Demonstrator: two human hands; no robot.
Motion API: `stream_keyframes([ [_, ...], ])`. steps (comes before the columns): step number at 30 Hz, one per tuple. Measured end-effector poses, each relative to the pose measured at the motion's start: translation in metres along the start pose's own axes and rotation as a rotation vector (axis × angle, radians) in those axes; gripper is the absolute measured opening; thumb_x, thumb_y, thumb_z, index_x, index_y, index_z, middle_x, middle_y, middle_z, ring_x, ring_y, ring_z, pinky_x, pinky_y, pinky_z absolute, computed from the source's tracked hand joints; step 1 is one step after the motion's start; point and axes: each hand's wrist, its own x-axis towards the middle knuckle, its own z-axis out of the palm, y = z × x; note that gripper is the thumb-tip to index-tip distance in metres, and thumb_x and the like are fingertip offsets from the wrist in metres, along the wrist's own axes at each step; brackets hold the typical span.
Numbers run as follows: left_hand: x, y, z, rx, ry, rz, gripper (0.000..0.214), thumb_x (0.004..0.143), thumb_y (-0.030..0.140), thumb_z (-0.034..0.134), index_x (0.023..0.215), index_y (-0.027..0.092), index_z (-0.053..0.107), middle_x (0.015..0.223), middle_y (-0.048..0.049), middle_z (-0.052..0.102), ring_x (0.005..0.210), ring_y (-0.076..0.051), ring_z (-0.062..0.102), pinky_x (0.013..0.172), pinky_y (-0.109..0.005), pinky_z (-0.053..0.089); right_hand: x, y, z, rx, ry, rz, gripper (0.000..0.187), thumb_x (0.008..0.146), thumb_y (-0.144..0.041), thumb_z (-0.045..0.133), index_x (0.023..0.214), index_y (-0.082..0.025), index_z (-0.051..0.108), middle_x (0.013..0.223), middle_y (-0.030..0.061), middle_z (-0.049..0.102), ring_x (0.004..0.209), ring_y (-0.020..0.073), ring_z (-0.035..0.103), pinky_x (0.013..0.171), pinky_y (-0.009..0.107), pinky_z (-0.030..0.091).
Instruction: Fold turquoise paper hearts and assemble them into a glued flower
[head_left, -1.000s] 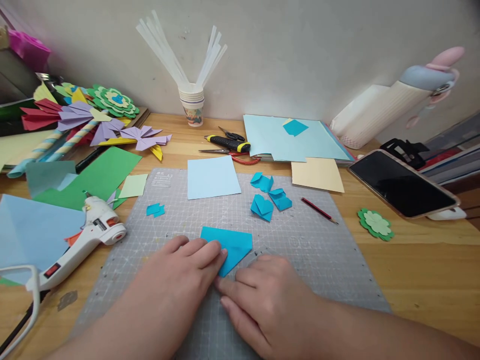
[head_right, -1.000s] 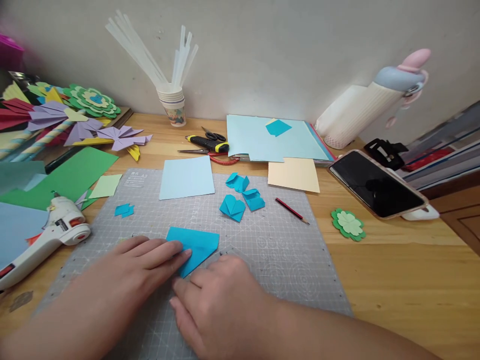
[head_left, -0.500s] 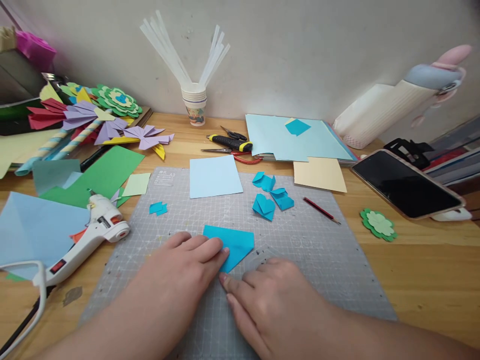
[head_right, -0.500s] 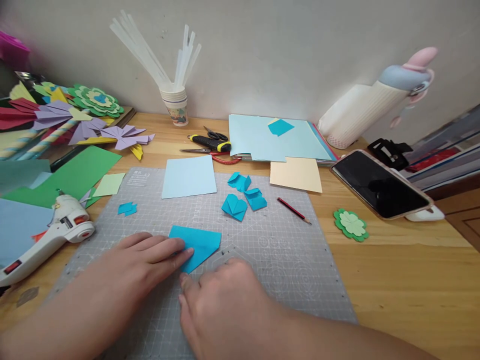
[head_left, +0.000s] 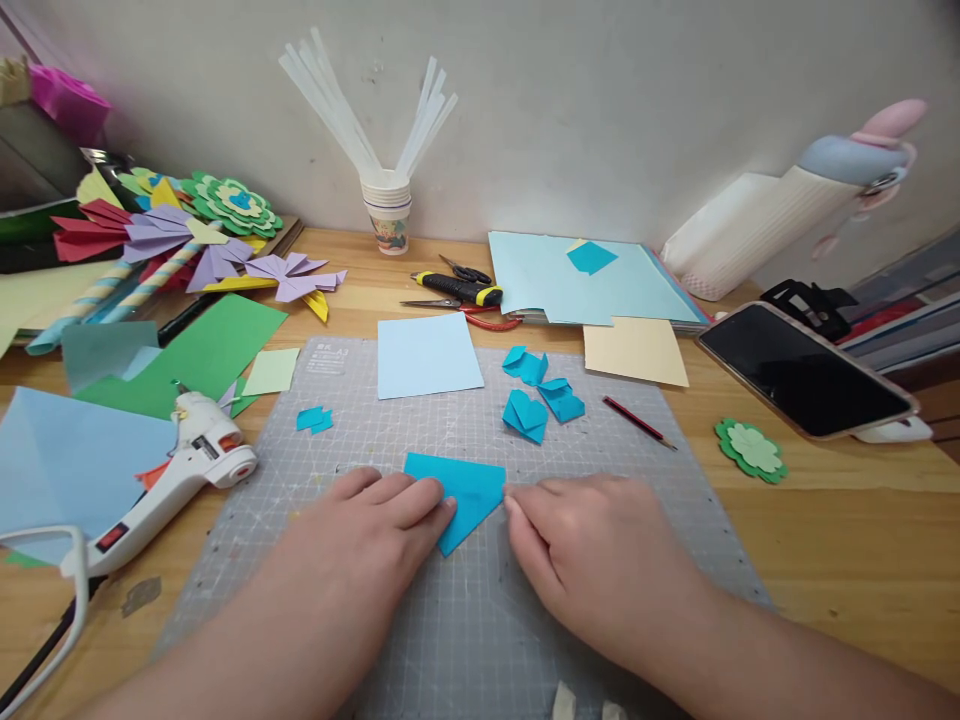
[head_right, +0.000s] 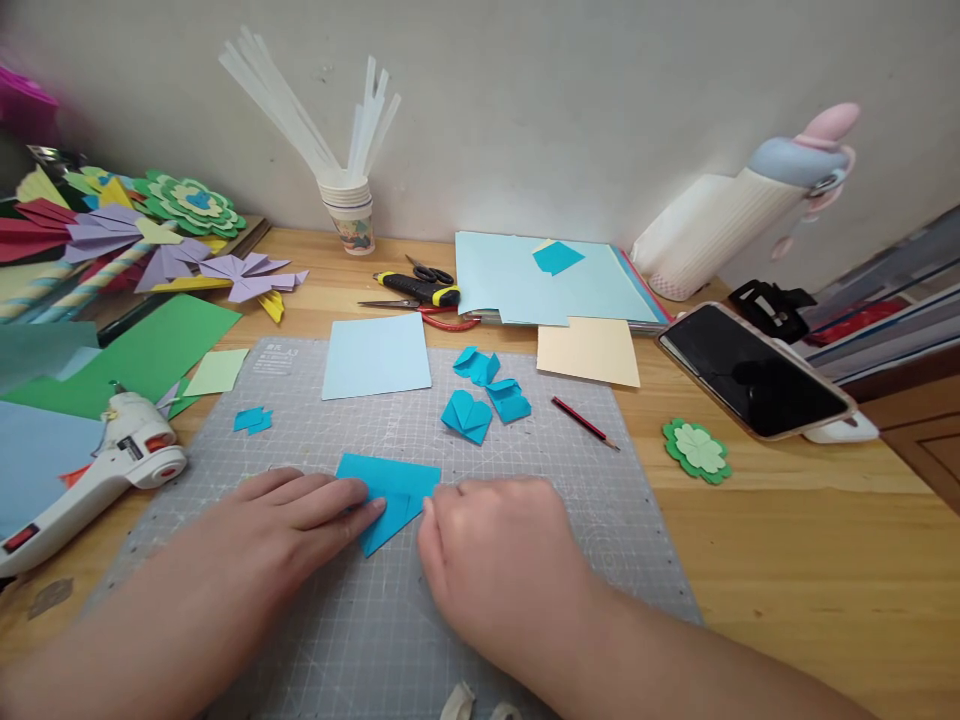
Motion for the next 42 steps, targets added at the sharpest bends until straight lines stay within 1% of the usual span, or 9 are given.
stream_keyframes([
  [4,-0.001,0.0,0.0,-0.003,0.013,0.013,0.028,0.088,0.013,0.044,0.104,0.023,0.065,0.098,-0.0035,0.068,0.091,-0.02,0.061,0.085,-0.035,0.043,-0.004,-0.01,0.009,0.136,0.049,-0.281,0.028,0.091,-0.025,0.04,0.095,-0.019,0.067,0.068,0.0029,0.069,0.057,0.0204,0.061,0.058,0.036,0.036],
  [8,-0.001,0.003,-0.001,-0.056,-0.004,-0.02,0.025,0.088,0.014,0.045,0.099,0.023,0.065,0.096,-0.0032,0.066,0.09,-0.021,0.06,0.084,-0.037,0.044,-0.004,-0.017,0.015,0.112,-0.062,-0.327,0.032,0.093,-0.027,0.038,0.115,-0.017,0.06,0.072,0.0038,0.07,0.059,0.02,0.061,0.057,0.034,0.036],
  [13,0.005,0.002,0.011,-0.133,0.106,-0.262,0.012,0.085,0.027,0.056,0.093,0.019,0.059,0.096,-0.0056,0.059,0.088,-0.024,0.056,0.076,-0.04,0.046,-0.003,-0.016,0.015,0.108,-0.123,-0.313,0.032,0.094,-0.027,0.037,0.112,-0.019,0.062,0.07,0.004,0.07,0.06,0.0177,0.061,0.058,0.03,0.036],
  [16,0.007,-0.007,0.021,-0.063,0.208,-0.379,0.028,0.076,0.037,0.067,0.089,0.017,0.053,0.095,-0.0074,0.054,0.088,-0.028,0.052,0.076,-0.044,0.044,-0.004,-0.015,0.016,0.109,-0.107,-0.314,0.032,0.094,-0.027,0.037,0.115,-0.019,0.061,0.069,0.0041,0.07,0.06,0.0166,0.061,0.058,0.029,0.036],
  [29,0.013,-0.034,0.02,-0.091,0.167,-0.427,0.017,0.085,0.032,0.058,0.082,0.02,0.047,0.09,-0.0041,0.054,0.083,-0.025,0.051,0.072,-0.04,0.04,-0.004,-0.014,0.016,0.148,-0.084,-0.314,0.029,0.093,-0.026,0.04,0.111,-0.02,0.062,0.069,0.0035,0.069,0.057,0.0164,0.058,0.055,0.029,0.032],
  [32,0.014,-0.032,0.018,-0.153,0.219,-0.355,0.003,0.087,0.021,0.053,0.088,0.02,0.051,0.095,-0.0048,0.055,0.091,-0.025,0.052,0.077,-0.04,0.04,-0.002,-0.009,0.019,0.199,-0.077,-0.345,0.027,0.093,-0.027,0.041,0.108,-0.021,0.062,0.073,0.0018,0.069,0.06,0.0165,0.057,0.055,0.03,0.031],
  [35,0.013,-0.027,0.013,-0.267,0.285,-0.209,0.014,0.086,0.011,0.048,0.095,0.021,0.052,0.1,-0.0035,0.055,0.097,-0.022,0.051,0.083,-0.037,0.04,0.003,-0.002,0.02,0.335,-0.017,-0.342,0.02,0.093,-0.025,0.042,0.096,-0.022,0.062,0.076,0.0001,0.065,0.067,0.0155,0.057,0.059,0.029,0.033],
  [39,0.01,-0.021,0.009,-0.392,0.179,-0.066,0.014,0.084,0.009,0.049,0.086,0.021,0.056,0.088,0.0003,0.057,0.086,-0.017,0.054,0.077,-0.029,0.041,0.008,0.005,0.019,0.485,0.158,-0.119,0.008,0.085,-0.019,0.052,0.093,-0.018,0.055,0.09,0.0038,0.061,0.083,0.0177,0.053,0.071,0.03,0.037],
  [42,0.009,-0.019,0.009,-0.377,0.115,-0.038,0.014,0.084,0.01,0.051,0.085,0.022,0.059,0.086,0.0005,0.059,0.083,-0.016,0.056,0.075,-0.029,0.041,0.013,0.007,0.023,0.548,0.14,-0.038,0.018,0.079,-0.014,0.058,0.095,-0.02,0.052,0.095,0.0039,0.059,0.088,0.0199,0.049,0.077,0.034,0.037],
])
